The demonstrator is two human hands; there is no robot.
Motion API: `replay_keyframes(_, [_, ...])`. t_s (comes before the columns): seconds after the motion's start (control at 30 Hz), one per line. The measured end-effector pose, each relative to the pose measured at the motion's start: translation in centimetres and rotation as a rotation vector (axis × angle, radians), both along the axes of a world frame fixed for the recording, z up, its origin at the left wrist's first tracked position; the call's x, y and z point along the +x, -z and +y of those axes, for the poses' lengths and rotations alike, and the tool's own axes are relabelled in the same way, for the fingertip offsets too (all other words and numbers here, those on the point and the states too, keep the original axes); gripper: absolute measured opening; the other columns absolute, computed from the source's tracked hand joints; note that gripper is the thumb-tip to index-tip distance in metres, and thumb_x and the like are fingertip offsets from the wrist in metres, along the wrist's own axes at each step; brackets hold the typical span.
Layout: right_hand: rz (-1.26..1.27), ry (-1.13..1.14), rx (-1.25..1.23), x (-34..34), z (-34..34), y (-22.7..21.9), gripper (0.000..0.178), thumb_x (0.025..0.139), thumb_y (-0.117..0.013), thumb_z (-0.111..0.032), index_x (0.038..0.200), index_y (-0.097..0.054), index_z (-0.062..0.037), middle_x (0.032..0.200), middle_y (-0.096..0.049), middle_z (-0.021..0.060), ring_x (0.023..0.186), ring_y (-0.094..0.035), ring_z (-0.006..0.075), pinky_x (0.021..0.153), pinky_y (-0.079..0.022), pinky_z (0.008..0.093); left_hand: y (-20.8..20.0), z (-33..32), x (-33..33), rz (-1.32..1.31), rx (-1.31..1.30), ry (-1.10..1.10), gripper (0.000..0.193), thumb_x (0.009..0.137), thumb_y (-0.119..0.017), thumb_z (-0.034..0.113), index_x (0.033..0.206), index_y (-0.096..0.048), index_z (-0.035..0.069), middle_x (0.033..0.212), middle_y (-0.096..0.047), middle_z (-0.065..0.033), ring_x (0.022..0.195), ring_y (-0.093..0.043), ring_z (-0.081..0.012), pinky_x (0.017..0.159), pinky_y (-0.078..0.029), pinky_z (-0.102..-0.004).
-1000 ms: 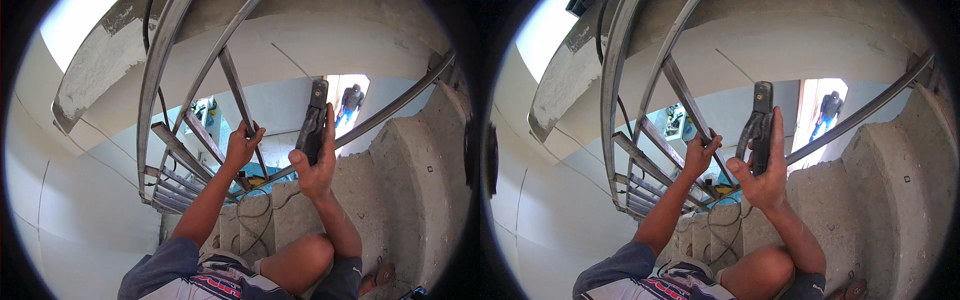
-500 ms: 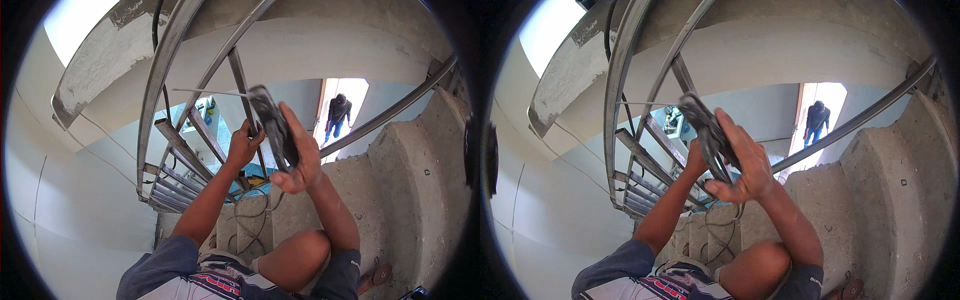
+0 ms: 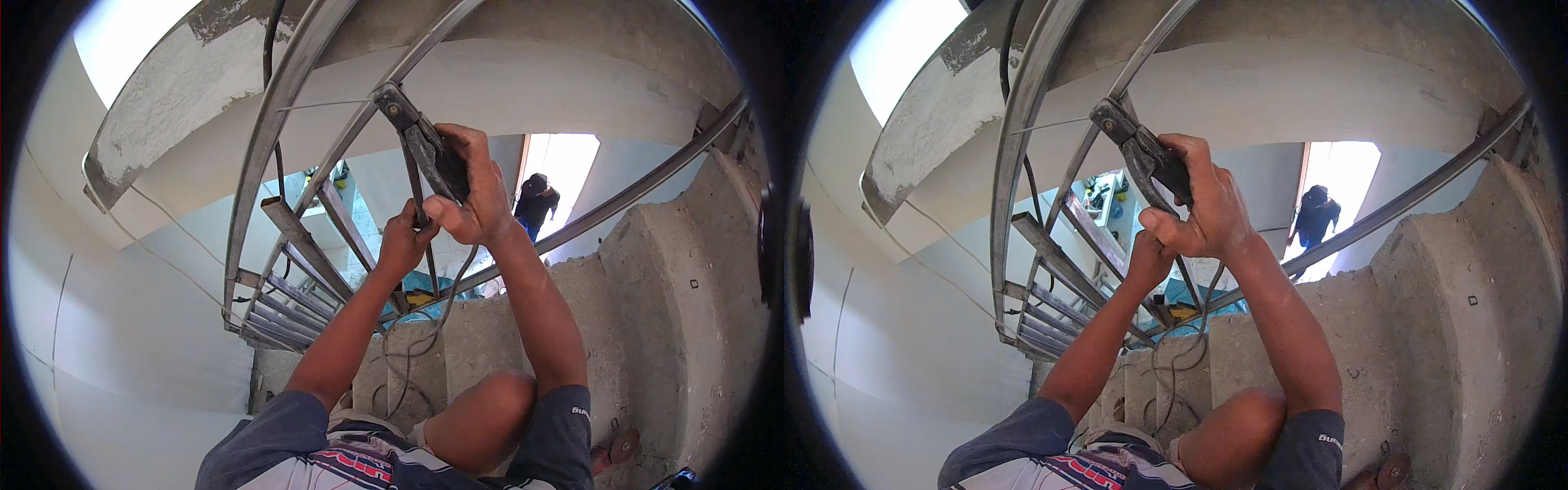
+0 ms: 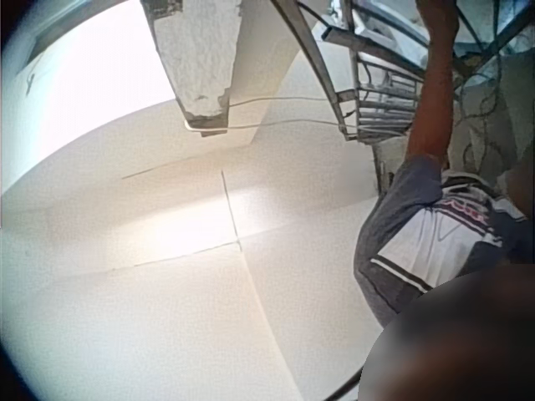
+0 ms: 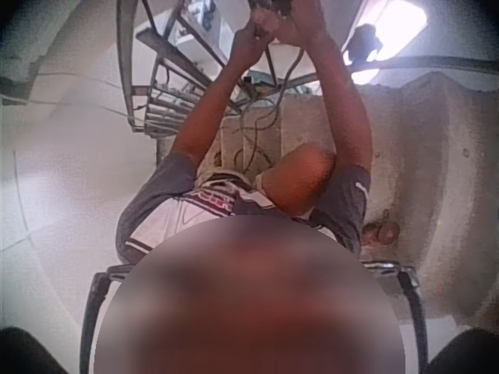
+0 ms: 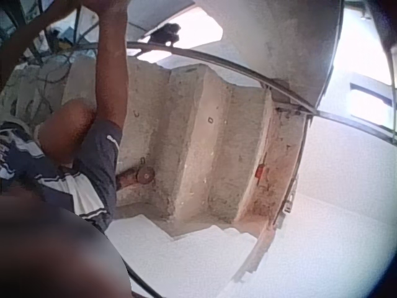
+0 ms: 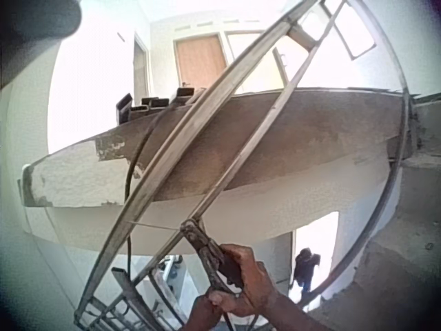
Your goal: Welding and grinding metal bars on a staircase railing.
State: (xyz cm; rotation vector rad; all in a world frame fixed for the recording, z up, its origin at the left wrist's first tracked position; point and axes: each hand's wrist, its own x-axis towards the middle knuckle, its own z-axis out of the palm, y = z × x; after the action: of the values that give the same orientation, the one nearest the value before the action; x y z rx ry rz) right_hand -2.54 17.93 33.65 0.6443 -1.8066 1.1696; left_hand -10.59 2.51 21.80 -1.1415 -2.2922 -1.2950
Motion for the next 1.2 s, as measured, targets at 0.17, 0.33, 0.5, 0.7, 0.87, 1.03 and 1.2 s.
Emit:
replay_keyframes(0.17, [0.025, 0.042, -0.017, 0.1, -0.3, 0.1, 0.083, 0.082, -0.066, -0.060, 0.134, -0.041, -0.0014, 0.088, -0.067, 0.0164, 0.071, -0.070, 0.0291, 0.065, -0.056, 0.0381, 0.1, -0.1, 0.1, 0.024, -0.023, -0.028, 0.037, 0.090, -0.073, 0.022, 0.115, -0.052, 0.003, 0.085, -0.071, -0.0199, 0.081, -0.071, -0.0403, 0.071, -0.054, -0.0447])
replay_keyframes(0.33, [-0.058, 0.072, -0.011, 0.7, -0.6, -0.6, 0.083, 0.081, -0.065, -0.062, 0.134, -0.043, -0.0015, 0.093, -0.068, 0.0205, 0.078, -0.073, 0.0361, 0.069, -0.057, 0.0438, -0.3, 0.0, 0.4, 0.014, 0.072, -0.006, 0.033, 0.089, -0.073, 0.014, 0.116, -0.059, 0.003, 0.091, -0.073, -0.0191, 0.085, -0.072, -0.0393, 0.073, -0.056, -0.0434])
replay_keyframes(0.5, [-0.071, 0.116, -0.001, 0.8, -0.6, -0.6, 0.081, 0.081, -0.063, -0.063, 0.132, -0.044, -0.0025, 0.097, -0.068, 0.0212, 0.078, -0.073, 0.0351, 0.069, -0.057, 0.0424, 0.8, -0.1, -0.6, 0.117, 0.020, 0.002, 0.027, 0.089, -0.071, 0.010, 0.110, -0.061, -0.003, 0.092, -0.072, -0.0226, 0.084, -0.071, -0.0404, 0.071, -0.056, -0.0427])
replay_keyframes(0.7, [-0.061, 0.109, -0.003, 1.0, -0.7, -0.8, 0.078, 0.081, -0.063, -0.061, 0.130, -0.046, -0.0024, 0.097, -0.068, 0.0200, 0.079, -0.073, 0.0349, 0.068, -0.058, 0.0416, 0.8, -0.4, -0.7, -0.010, 0.061, 0.018, 0.025, 0.086, -0.073, 0.012, 0.105, -0.064, -0.003, 0.094, -0.072, -0.0231, 0.088, -0.071, -0.0409, 0.074, -0.056, -0.0434])
replay_keyframes(0.87, [-0.111, 0.097, -0.010, 1.4, -0.6, -0.8, 0.078, 0.080, -0.064, -0.060, 0.129, -0.046, -0.0020, 0.096, -0.068, 0.0192, 0.079, -0.073, 0.0339, 0.069, -0.058, 0.0410, 0.4, -0.1, -0.1, 0.042, 0.045, 0.012, 0.026, 0.088, -0.071, 0.014, 0.107, -0.064, -0.004, 0.094, -0.072, -0.0230, 0.090, -0.071, -0.0414, 0.076, -0.055, -0.0439])
replay_keyframes(1.03, [-0.137, 0.069, -0.007, 1.5, -0.6, -1.0, 0.079, 0.080, -0.065, -0.061, 0.131, -0.045, -0.0037, 0.093, -0.067, 0.0184, 0.081, -0.072, 0.0298, 0.066, -0.057, 0.0382, 1.0, -0.4, -0.7, 0.106, -0.003, -0.002, 0.026, 0.088, -0.071, 0.014, 0.106, -0.064, -0.003, 0.093, -0.072, -0.0224, 0.090, -0.070, -0.0420, 0.076, -0.055, -0.0433])
replay_keyframes(1.2, [0.044, 0.072, -0.114, 3.1, 0.1, -0.6, 0.088, 0.080, -0.068, -0.061, 0.140, -0.040, -0.0024, 0.094, -0.064, 0.0152, 0.074, -0.068, 0.0240, 0.066, -0.054, 0.0374, 0.2, 0.3, 0.2, 0.102, 0.080, -0.014, 0.024, 0.091, -0.072, 0.017, 0.103, -0.060, 0.001, 0.089, -0.072, -0.0188, 0.082, -0.072, -0.0350, 0.073, -0.055, -0.0392])
